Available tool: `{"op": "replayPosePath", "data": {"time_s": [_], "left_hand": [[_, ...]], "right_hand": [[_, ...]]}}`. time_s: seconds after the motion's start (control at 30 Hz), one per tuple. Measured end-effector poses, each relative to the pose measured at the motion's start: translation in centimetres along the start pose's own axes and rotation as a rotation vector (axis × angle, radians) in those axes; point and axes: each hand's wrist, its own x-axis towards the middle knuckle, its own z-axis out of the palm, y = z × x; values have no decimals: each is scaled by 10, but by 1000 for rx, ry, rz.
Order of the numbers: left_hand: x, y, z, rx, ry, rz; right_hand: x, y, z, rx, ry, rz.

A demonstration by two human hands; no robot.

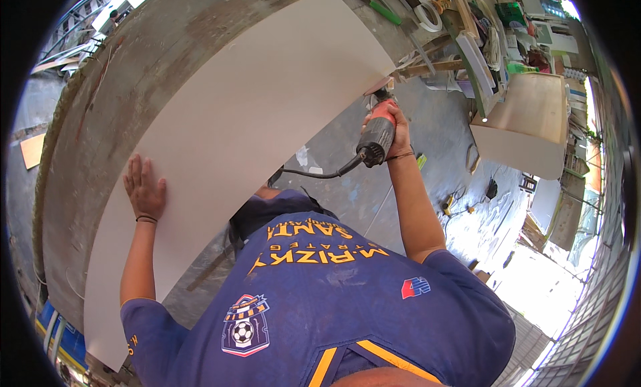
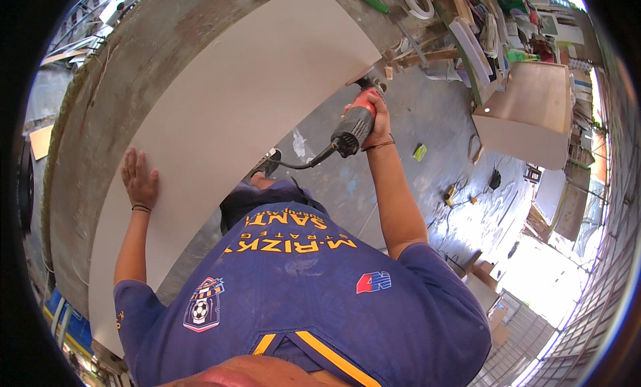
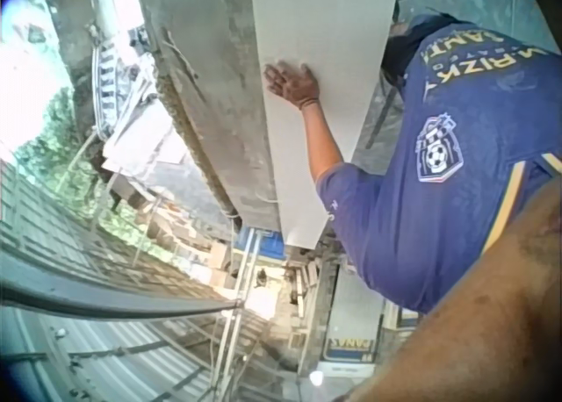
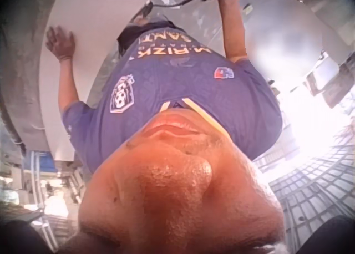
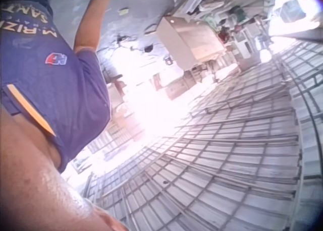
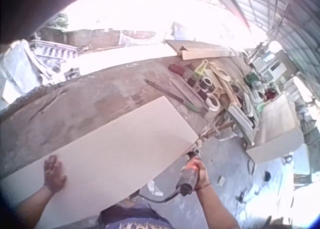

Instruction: The person connects an extension cord and uses an angle grinder to sand the long edge of a white wooden board in a workshop.

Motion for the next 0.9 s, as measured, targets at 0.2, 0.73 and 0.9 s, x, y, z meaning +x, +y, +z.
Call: {"op": "replayPosePath", "data": {"time_s": [0.2,0.73,0.9], "left_hand": [[1,0,-1,5,-6,-12],[1,-1,-2,32,-3,-7],[3,1,-4,34,-22,-25]], "right_hand": [[9,-12,-6,-6,2,-6],[23,-46,-15,-36,-25,-21],[28,-54,-19,-33,-44,-9]]}}
